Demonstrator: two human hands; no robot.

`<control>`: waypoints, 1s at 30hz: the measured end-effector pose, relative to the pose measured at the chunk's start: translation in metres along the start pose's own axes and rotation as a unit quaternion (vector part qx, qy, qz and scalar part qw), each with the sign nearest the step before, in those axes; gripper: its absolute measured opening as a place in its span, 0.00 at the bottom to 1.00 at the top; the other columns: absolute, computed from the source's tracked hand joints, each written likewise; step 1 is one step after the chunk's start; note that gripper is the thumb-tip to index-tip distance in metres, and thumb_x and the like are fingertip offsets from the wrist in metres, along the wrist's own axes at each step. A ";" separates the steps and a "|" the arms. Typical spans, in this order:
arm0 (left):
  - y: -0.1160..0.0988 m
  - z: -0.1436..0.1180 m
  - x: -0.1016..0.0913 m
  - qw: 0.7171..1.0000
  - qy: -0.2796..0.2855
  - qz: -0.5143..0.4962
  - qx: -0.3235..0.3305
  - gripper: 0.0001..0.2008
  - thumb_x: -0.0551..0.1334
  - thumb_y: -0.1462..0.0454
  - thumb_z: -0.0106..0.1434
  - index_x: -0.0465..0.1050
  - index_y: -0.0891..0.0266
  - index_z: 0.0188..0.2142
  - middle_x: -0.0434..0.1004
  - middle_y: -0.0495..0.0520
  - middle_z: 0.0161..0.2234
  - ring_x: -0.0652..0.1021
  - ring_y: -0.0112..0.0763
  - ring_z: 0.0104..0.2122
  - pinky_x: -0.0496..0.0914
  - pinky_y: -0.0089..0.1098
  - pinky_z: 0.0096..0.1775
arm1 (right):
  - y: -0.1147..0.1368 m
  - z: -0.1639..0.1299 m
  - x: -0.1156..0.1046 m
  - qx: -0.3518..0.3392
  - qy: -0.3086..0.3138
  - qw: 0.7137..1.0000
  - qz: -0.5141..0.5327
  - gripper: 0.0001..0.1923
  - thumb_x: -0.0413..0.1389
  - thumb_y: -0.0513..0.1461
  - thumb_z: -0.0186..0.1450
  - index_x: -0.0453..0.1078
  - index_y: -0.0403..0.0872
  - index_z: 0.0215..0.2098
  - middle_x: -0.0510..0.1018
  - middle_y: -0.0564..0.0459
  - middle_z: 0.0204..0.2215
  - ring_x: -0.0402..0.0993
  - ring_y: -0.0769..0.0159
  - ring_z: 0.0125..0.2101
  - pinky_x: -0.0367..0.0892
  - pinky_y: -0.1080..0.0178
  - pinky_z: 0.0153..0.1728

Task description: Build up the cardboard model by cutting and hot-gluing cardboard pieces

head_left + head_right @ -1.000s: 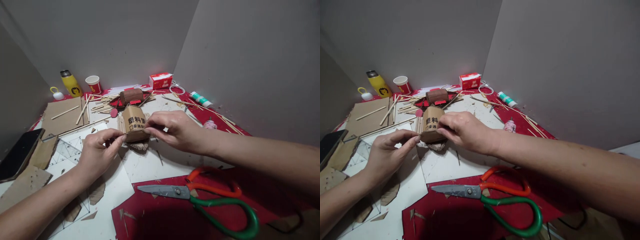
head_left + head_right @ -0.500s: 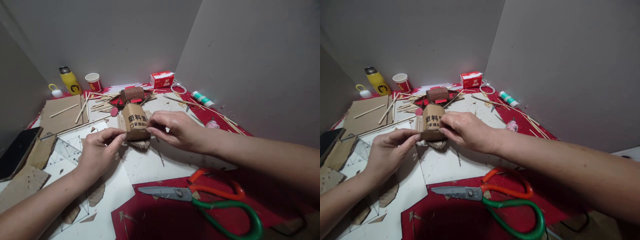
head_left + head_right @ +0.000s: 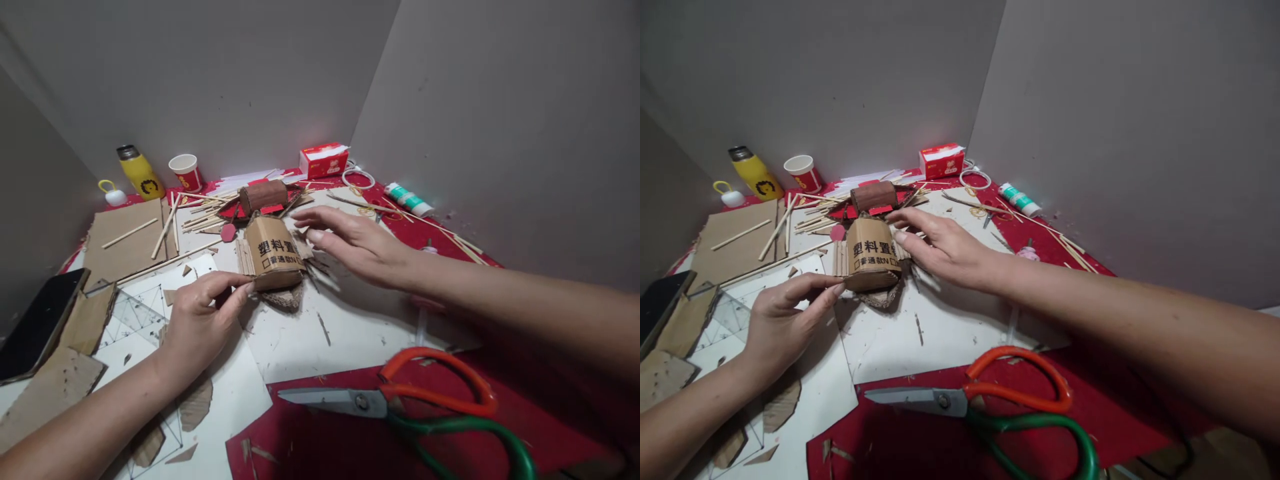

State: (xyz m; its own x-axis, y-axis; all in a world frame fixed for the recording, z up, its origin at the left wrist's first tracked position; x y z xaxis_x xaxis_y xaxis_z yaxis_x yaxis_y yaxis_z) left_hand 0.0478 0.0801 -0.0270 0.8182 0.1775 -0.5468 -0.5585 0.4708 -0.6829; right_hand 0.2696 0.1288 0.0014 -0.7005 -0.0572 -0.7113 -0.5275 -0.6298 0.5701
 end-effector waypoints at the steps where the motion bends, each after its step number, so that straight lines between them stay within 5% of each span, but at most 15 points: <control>1: 0.000 0.000 0.000 1.000 0.005 0.013 0.008 0.04 0.66 0.65 0.60 0.81 0.55 0.33 0.82 0.49 0.29 0.77 0.30 0.27 0.72 0.29 0.36 | -0.003 0.001 0.002 0.001 0.019 1.000 -0.002 0.20 0.46 0.44 0.72 0.63 0.45 0.58 0.73 0.43 0.55 0.71 0.58 0.52 0.68 0.52 0.51; 4: -0.002 -0.001 0.002 0.999 0.013 0.038 0.014 0.04 0.66 0.65 0.60 0.81 0.55 0.33 0.81 0.49 0.28 0.77 0.29 0.26 0.72 0.29 0.35 | -0.009 0.001 0.008 0.000 0.060 0.998 -0.018 0.26 0.43 0.46 0.73 0.56 0.47 0.66 0.67 0.41 0.62 0.64 0.56 0.60 0.61 0.46 0.58; 9: -0.012 -0.003 0.002 0.997 0.015 0.071 0.011 0.03 0.66 0.66 0.60 0.79 0.57 0.32 0.79 0.47 0.25 0.74 0.26 0.22 0.68 0.27 0.29 | -0.009 -0.001 0.012 -0.033 0.062 0.996 -0.060 0.26 0.42 0.46 0.73 0.58 0.43 0.65 0.72 0.41 0.57 0.68 0.54 0.54 0.63 0.45 0.55; 15: -0.027 -0.017 -0.006 0.983 0.035 0.139 0.113 0.05 0.62 0.71 0.61 0.73 0.60 0.36 0.76 0.48 0.26 0.73 0.26 0.24 0.66 0.28 0.29 | 0.013 -0.014 -0.001 -0.139 0.008 0.986 -0.095 0.24 0.46 0.44 0.72 0.61 0.38 0.61 0.72 0.37 0.53 0.66 0.54 0.51 0.64 0.47 0.51; 20: -0.031 -0.028 -0.014 0.962 0.113 0.123 0.215 0.11 0.61 0.74 0.61 0.71 0.64 0.43 0.77 0.54 0.30 0.74 0.28 0.27 0.69 0.30 0.31 | 0.050 -0.037 0.004 -0.359 0.016 0.919 -0.161 0.15 0.52 0.41 0.70 0.68 0.41 0.51 0.76 0.42 0.43 0.69 0.60 0.40 0.68 0.57 0.39; 23: -0.031 -0.034 -0.012 0.937 0.160 0.124 0.284 0.15 0.61 0.76 0.60 0.69 0.68 0.47 0.78 0.59 0.34 0.74 0.31 0.30 0.70 0.33 0.31 | 0.057 -0.041 0.020 -0.414 0.024 0.884 -0.217 0.09 0.49 0.34 0.71 0.72 0.43 0.43 0.76 0.50 0.32 0.67 0.64 0.31 0.62 0.61 0.30; 26: -0.030 -0.033 -0.009 0.922 0.176 0.142 0.315 0.17 0.62 0.76 0.60 0.68 0.70 0.49 0.79 0.61 0.36 0.73 0.32 0.29 0.70 0.33 0.30 | 0.052 -0.037 0.030 -0.378 0.036 0.898 -0.223 0.13 0.46 0.32 0.71 0.72 0.43 0.35 0.73 0.52 0.27 0.65 0.66 0.29 0.61 0.62 0.29; 30: -0.030 -0.022 -0.008 0.941 0.138 0.141 0.276 0.12 0.62 0.73 0.62 0.70 0.69 0.46 0.77 0.55 0.29 0.72 0.29 0.26 0.68 0.30 0.27 | 0.039 -0.028 0.025 -0.248 0.041 0.958 -0.137 0.14 0.45 0.36 0.73 0.73 0.42 0.38 0.73 0.49 0.30 0.67 0.67 0.30 0.64 0.65 0.30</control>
State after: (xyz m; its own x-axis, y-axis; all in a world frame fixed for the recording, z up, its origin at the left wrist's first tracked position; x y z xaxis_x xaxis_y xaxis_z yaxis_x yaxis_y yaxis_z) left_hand 0.0552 0.0458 -0.0126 0.5398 0.1668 -0.8251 -0.5292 0.8295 -0.1785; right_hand 0.2454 0.0812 -0.0058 -0.5181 0.1158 -0.8475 -0.3788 -0.9194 0.1060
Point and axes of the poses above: each hand's wrist, its own z-axis towards the middle knuckle, its own x-axis out of the palm, y = z × x, the point moved 5 cm from there along z, towards the middle knuckle
